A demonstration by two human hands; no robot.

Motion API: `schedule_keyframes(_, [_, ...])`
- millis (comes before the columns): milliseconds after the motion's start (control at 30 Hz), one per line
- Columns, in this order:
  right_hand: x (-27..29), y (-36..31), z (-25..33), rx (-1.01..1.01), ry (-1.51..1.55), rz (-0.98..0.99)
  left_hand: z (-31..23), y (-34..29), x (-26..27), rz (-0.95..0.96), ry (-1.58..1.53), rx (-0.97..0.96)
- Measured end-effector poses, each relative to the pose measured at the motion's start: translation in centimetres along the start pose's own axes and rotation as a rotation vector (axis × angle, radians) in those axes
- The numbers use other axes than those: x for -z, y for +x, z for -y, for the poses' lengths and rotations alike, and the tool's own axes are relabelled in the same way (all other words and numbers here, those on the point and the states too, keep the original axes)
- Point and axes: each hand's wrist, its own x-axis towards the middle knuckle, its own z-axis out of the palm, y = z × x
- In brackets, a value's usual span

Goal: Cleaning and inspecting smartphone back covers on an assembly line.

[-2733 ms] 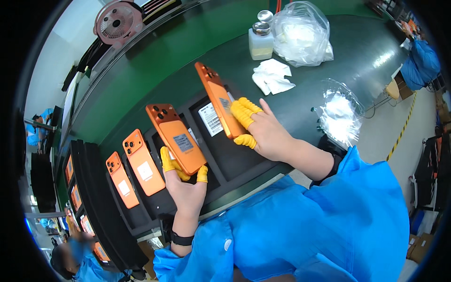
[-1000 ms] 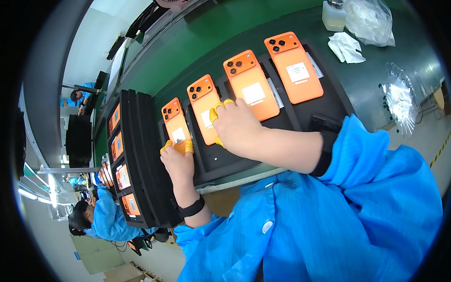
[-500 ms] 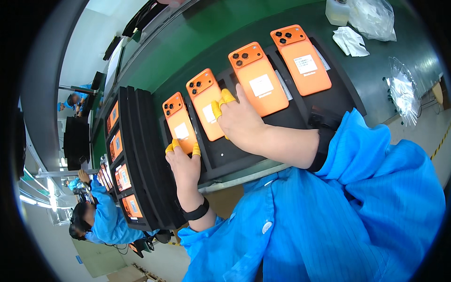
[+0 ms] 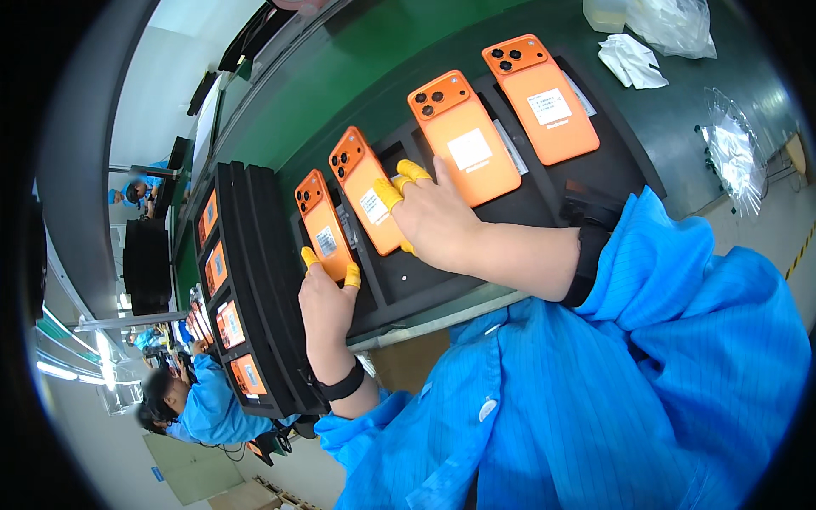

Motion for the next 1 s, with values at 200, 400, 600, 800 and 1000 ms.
schedule_keyframes(200, [-0.1, -0.2, 0.3, 0.127, 0.08, -0.104, 1.8, -0.6, 0.7, 0.052, -0.205, 0.036])
schedule_keyframes(400, [-0.2, -0.2, 0.6, 0.192, 0.075, -0.203, 3.4, -0.9, -0.2, -0.053, -0.625, -0.044])
schedule_keyframes(600, [0.0, -0.1, 0.5, 0.206, 0.054, -0.111, 4.1, -0.2, -2.0, -0.147, -0.764, 0.079])
schedule_keyframes(800, [0.1, 0.0, 0.6, 0.25, 0.008, -0.103, 1.4, -0.4, -0.2, -0.061, -0.58, 0.105])
schedule_keyframes(1000, [-0.4, -0.2, 0.6, 0.246, -0.005, -0.137, -0.3, -0.6, -0.7, -0.052, -0.148, 0.068])
